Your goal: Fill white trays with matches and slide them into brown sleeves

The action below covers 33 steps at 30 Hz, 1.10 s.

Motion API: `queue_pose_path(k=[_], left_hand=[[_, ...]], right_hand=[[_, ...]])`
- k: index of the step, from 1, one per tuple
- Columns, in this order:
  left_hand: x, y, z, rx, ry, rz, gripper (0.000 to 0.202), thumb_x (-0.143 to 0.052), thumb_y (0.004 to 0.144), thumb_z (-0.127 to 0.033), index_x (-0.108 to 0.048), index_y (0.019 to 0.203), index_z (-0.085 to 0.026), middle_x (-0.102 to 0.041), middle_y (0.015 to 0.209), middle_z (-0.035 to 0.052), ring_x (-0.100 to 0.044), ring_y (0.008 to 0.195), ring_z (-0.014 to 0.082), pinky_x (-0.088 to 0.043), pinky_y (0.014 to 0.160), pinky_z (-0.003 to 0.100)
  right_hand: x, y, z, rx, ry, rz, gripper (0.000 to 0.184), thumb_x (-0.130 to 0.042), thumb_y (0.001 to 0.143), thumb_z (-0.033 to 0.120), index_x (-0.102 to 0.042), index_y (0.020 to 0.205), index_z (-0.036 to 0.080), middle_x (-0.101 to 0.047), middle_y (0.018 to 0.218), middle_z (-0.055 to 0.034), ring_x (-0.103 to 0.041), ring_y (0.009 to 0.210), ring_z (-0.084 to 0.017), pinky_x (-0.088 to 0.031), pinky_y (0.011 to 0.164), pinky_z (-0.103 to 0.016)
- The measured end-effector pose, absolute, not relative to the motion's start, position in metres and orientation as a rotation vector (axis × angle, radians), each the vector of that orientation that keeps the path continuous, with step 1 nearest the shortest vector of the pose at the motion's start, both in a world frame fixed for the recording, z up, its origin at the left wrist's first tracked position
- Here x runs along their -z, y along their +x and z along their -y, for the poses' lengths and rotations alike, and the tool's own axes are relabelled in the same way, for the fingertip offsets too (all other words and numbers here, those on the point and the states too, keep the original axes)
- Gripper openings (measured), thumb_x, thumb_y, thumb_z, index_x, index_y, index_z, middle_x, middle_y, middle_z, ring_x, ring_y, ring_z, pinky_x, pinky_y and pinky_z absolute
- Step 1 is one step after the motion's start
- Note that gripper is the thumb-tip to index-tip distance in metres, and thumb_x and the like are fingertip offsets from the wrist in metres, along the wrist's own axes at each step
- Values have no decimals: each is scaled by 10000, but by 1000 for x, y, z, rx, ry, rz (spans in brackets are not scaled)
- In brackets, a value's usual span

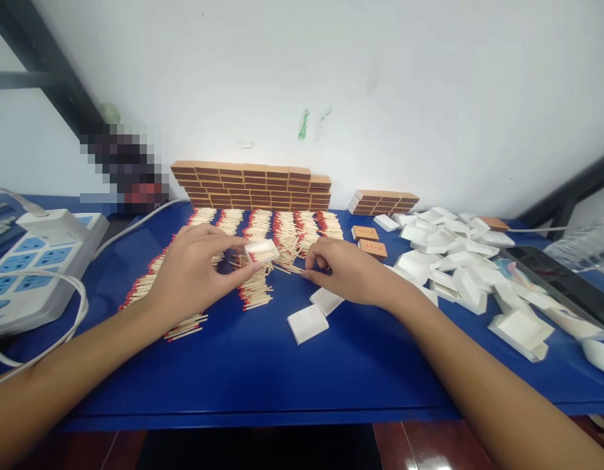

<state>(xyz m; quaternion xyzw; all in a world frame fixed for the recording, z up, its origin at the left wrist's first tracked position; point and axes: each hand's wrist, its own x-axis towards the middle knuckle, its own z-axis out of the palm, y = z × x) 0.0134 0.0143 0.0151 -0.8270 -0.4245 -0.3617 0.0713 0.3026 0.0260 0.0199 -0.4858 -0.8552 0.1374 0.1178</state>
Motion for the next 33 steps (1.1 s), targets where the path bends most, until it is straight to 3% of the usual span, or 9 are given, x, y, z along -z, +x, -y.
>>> queue_pose_path(k=[10, 16, 22, 33], left_hand=[[-16, 14, -14, 1076, -2512, 1307, 273, -834, 887, -483, -811, 981, -227, -831, 929, 63, -717, 918, 276, -495, 868, 428], [-15, 13, -14, 1058, -2531, 1294, 299, -836, 886, -467, -824, 1020, -200, -830, 940, 78, -714, 912, 283, -498, 865, 437], [-12, 15, -12, 979, -2612, 1212, 245, -850, 876, -412, -813, 1013, -213, -817, 883, 36, -703, 908, 272, -453, 867, 442], [-10, 21, -6, 1039, -2715, 1156, 244, -857, 879, -431, -805, 1024, -241, -805, 850, 15, -710, 954, 255, -459, 952, 437]], right_hand=[[-17, 306, -27, -450, -1449, 2508, 206, -571, 1006, 339, -666, 857, 233, -630, 752, -28, -538, 643, -189, -390, 585, -322], [-20, 313, -27, -430, -1472, 2466, 241, -544, 1029, 404, -667, 907, 238, -637, 791, -34, -545, 661, -194, -406, 604, -328], [-28, 306, -20, -373, -1369, 2387, 270, -543, 1061, 451, -642, 923, 241, -624, 789, -24, -537, 678, -188, -408, 628, -327], [-27, 275, -3, -285, -1069, 2442, 119, -570, 1061, 267, -676, 1017, 233, -636, 913, -57, -592, 775, -201, -446, 677, -337]])
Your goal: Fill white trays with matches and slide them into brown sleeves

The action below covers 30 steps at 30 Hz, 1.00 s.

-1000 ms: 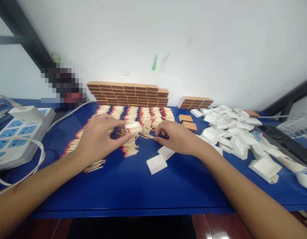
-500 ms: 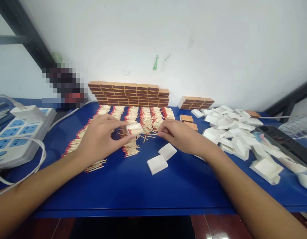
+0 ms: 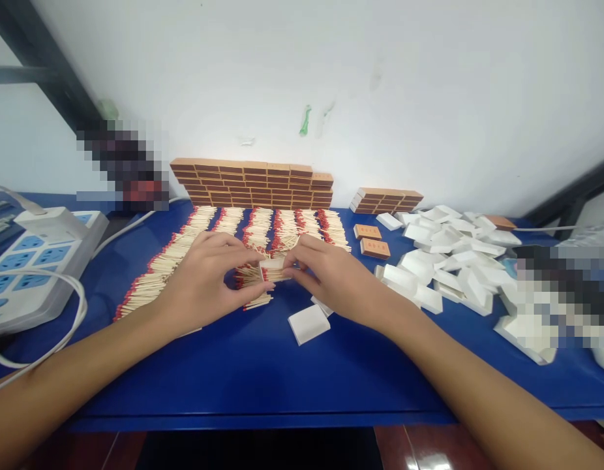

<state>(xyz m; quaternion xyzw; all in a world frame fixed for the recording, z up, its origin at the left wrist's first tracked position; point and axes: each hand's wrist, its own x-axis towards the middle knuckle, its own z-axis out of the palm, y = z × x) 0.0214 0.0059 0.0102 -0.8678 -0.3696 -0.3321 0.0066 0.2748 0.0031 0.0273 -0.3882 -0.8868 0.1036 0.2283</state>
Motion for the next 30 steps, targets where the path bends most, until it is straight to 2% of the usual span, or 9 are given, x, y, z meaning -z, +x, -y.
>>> queue_pose_path(k=[6, 10, 17, 22, 25, 27, 30], left_hand=[[-14, 18, -9, 1104, -2594, 1316, 275, -852, 875, -467, -817, 1023, -238, -825, 907, 42, -719, 913, 266, -495, 866, 425], [-19, 16, -10, 1131, -2472, 1395, 292, -841, 885, -496, -816, 990, -225, -832, 936, 56, -734, 945, 281, -488, 901, 447], [-17, 17, -10, 1130, -2482, 1383, 283, -857, 869, -489, -815, 994, -239, -847, 975, 41, -736, 958, 273, -488, 901, 434], [-16, 18, -10, 1146, -2472, 1367, 307, -862, 866, -491, -820, 1022, -230, -846, 973, 41, -734, 951, 272, -489, 905, 443], [-16, 18, -10, 1151, -2476, 1340, 307, -858, 873, -483, -819, 1020, -216, -840, 950, 46, -729, 942, 275, -491, 903, 446], [-16, 17, -10, 1157, -2485, 1328, 301, -852, 879, -481, -817, 1012, -213, -836, 944, 52, -724, 935, 276, -497, 899, 443], [-16, 17, -10, 1151, -2499, 1336, 288, -851, 878, -483, -814, 1001, -225, -830, 929, 51, -717, 929, 273, -503, 898, 437]], right_hand=[[-24, 287, -12, -147, -1190, 2313, 151, -588, 1050, 316, -698, 985, 236, -630, 833, -44, -576, 743, -203, -416, 666, -347], [-16, 293, -22, -251, -1336, 2389, 136, -656, 989, 337, -710, 934, 225, -631, 860, -54, -581, 764, -207, -425, 668, -339], [-15, 289, -23, -365, -1424, 2447, 167, -613, 984, 304, -698, 864, 225, -654, 827, -49, -578, 733, -196, -421, 654, -332], [-12, 278, -20, -388, -1440, 2407, 308, -593, 1034, 441, -665, 829, 222, -636, 750, -28, -543, 677, -185, -380, 610, -334], [-10, 273, -17, -380, -1440, 2373, 376, -649, 995, 555, -640, 812, 227, -640, 760, -21, -546, 690, -183, -376, 605, -334], [-11, 270, -15, -360, -1439, 2373, 355, -667, 980, 540, -634, 815, 227, -648, 782, -25, -561, 715, -187, -390, 614, -334], [-13, 272, -14, -365, -1453, 2402, 232, -641, 981, 403, -656, 834, 224, -659, 806, -33, -574, 720, -190, -409, 622, -336]])
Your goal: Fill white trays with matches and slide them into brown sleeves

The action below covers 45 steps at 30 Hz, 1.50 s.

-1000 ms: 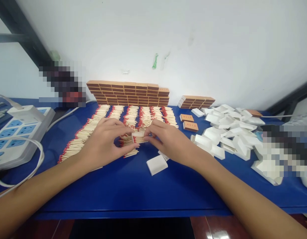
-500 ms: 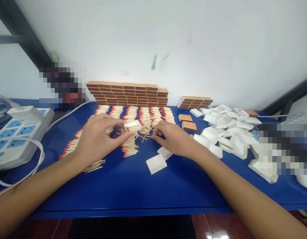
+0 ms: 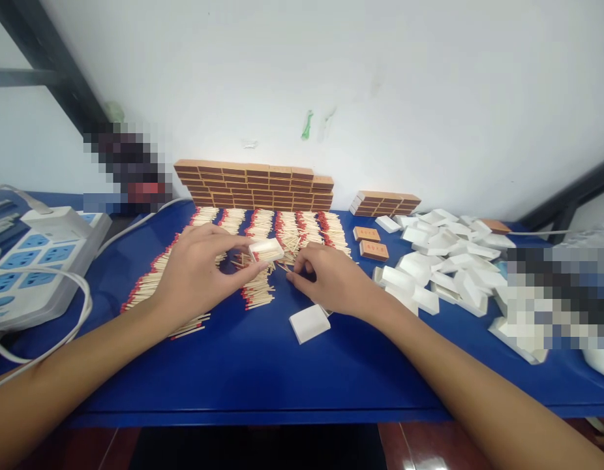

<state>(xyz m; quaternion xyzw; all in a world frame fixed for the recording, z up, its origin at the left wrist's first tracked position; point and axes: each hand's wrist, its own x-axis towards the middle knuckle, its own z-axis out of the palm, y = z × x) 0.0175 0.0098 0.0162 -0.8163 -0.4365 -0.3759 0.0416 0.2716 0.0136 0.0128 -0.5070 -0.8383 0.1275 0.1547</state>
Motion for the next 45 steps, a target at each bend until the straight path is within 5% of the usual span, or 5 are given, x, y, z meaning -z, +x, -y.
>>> queue_pose_path(k=[7, 15, 45], left_hand=[[-15, 17, -10, 1148, -2514, 1322, 316, -865, 865, -475, -818, 1006, -196, -819, 900, 60, -714, 909, 270, -509, 869, 426], [-14, 16, -11, 1159, -2514, 1292, 288, -880, 852, -440, -823, 978, -187, -812, 880, 56, -710, 885, 264, -511, 859, 420], [-15, 17, -11, 1161, -2516, 1241, 281, -895, 843, -415, -820, 980, -181, -819, 872, 51, -718, 870, 271, -515, 840, 425]], right_hand=[[-18, 285, -17, -385, -1506, 2459, 129, -609, 958, 256, -698, 868, 229, -666, 816, -42, -593, 729, -205, -428, 643, -339], [-17, 289, -15, -422, -1465, 2456, 209, -622, 1010, 422, -681, 928, 238, -652, 842, -37, -581, 745, -201, -422, 652, -338], [-11, 285, -19, -405, -1315, 2502, 177, -641, 1030, 344, -693, 905, 232, -593, 800, -19, -534, 693, -176, -397, 631, -312]])
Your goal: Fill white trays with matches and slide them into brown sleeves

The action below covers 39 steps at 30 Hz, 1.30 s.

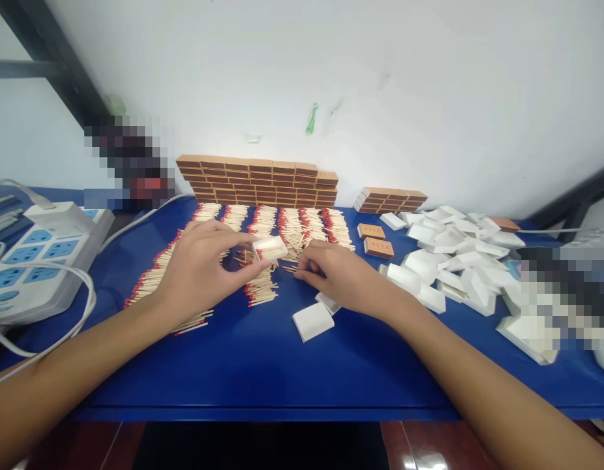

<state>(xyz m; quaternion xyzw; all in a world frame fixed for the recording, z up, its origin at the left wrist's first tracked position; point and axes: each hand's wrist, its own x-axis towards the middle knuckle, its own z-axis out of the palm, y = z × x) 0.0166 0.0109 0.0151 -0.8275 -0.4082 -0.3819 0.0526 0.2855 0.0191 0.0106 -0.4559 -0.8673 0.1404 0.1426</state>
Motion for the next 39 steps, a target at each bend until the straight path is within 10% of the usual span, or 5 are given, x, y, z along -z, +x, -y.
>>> queue_pose_path(k=[39], left_hand=[[-14, 16, -13, 984, -2549, 1310, 196, -852, 860, -396, -816, 929, -217, -825, 897, 68, -718, 894, 293, -494, 861, 445]], right_hand=[[-11, 284, -20, -407, -1188, 2517, 139, -600, 1051, 313, -700, 998, 233, -597, 832, -30, -537, 710, -183, -418, 670, -318]])
